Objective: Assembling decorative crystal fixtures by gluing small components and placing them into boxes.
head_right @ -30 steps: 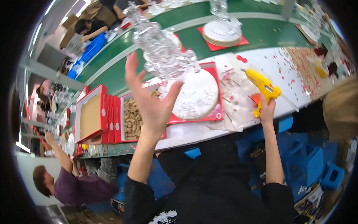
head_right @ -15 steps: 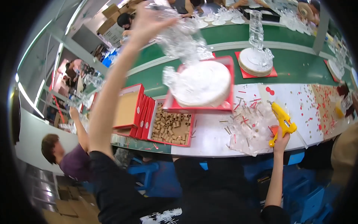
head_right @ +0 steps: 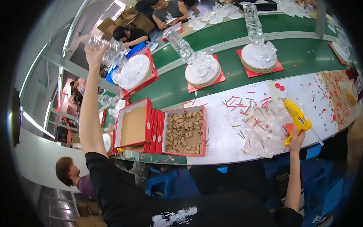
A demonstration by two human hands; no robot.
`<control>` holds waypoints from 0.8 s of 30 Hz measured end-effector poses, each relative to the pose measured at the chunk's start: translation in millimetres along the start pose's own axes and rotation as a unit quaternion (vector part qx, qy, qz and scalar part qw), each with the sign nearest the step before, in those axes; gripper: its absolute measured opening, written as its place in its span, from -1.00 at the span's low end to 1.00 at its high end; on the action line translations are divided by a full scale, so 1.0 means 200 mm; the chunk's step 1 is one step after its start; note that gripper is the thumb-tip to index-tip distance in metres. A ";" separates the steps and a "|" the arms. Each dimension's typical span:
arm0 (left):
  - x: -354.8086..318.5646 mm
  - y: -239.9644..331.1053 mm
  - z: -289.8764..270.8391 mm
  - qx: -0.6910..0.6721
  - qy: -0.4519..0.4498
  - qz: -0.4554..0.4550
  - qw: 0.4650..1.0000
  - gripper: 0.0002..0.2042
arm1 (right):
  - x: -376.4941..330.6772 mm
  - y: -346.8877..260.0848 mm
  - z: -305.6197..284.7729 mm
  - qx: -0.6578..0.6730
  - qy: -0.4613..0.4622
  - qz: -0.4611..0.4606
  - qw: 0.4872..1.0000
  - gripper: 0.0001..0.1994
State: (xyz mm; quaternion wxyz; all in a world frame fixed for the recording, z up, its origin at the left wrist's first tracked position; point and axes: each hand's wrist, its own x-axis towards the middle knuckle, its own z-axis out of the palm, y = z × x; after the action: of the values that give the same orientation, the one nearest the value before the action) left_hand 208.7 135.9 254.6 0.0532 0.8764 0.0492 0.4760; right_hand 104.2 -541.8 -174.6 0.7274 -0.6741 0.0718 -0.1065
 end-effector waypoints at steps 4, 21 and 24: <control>-0.20 -0.41 0.15 -0.045 -0.005 -0.046 0.998 -0.11 | 0.00 0.01 0.04 0.004 0.023 0.001 1.000 -0.76; -0.72 -0.63 0.39 0.144 -0.240 -0.043 0.959 -0.14 | 0.02 0.15 0.00 0.026 0.059 -0.041 0.997 -0.74; -0.81 0.16 0.20 -0.053 -0.198 0.126 0.971 -0.41 | 0.03 0.00 -0.06 -0.022 0.022 -0.018 0.999 -0.75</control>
State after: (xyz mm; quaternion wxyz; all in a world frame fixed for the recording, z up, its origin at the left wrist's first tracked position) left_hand 155.2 81.0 103.9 0.0481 0.9482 -0.0981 0.2982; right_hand 106.5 -554.1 -176.2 0.7087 -0.6885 0.0783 -0.1329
